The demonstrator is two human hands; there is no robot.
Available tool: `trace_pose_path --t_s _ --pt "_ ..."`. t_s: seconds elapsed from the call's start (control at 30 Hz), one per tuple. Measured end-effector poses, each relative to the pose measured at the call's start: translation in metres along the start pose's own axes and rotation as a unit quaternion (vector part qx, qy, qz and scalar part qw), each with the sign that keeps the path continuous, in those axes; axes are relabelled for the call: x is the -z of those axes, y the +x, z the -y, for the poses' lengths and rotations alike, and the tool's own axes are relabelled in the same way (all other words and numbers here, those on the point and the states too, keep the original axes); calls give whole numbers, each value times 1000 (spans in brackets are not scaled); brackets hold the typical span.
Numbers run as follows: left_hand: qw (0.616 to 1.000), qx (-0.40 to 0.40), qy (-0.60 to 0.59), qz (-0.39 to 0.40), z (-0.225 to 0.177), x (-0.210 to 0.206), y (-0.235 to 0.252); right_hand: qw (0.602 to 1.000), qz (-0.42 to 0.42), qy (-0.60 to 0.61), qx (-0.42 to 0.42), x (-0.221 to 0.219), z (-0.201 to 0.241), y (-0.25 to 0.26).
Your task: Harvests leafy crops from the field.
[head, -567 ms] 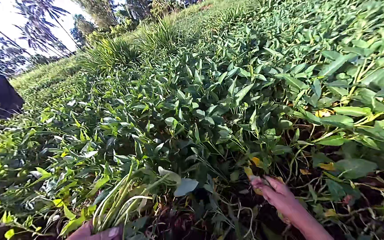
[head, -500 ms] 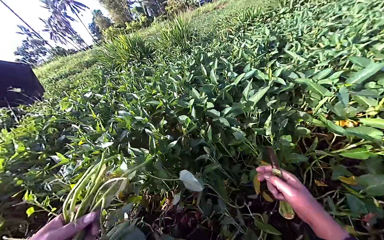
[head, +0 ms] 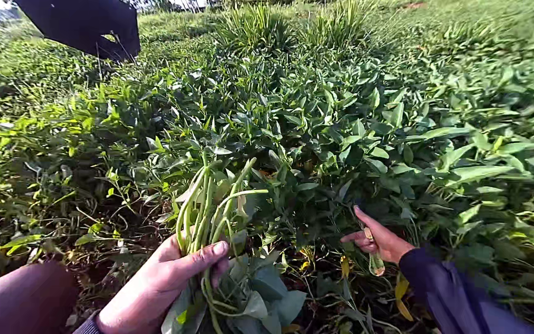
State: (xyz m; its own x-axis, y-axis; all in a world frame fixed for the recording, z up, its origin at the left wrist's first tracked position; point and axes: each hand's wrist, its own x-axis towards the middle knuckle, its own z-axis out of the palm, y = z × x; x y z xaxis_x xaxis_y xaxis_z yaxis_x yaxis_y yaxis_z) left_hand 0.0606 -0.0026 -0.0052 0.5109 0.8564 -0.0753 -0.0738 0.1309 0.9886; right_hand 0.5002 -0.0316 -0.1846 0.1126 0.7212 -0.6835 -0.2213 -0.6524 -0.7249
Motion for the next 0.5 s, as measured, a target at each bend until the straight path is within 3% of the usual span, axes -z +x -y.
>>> trace_pose_path --t_s 0.17,0.3,0.33,0.4,0.5 --pt "994 -55 91 22 12 -17 16 963 -28 -147 225 -36 -58 -60" --pt "953 -92 289 1 21 -59 48 896 84 -253 356 -74 -105 -113" --pt "933 -73 351 9 27 -71 56 875 118 -281 377 -85 -116 -119" --pt "887 38 454 81 46 -90 71 849 157 -324 386 -106 -136 -126" --pt "840 230 454 187 112 -100 75 833 177 -352 388 -122 -153 -125"
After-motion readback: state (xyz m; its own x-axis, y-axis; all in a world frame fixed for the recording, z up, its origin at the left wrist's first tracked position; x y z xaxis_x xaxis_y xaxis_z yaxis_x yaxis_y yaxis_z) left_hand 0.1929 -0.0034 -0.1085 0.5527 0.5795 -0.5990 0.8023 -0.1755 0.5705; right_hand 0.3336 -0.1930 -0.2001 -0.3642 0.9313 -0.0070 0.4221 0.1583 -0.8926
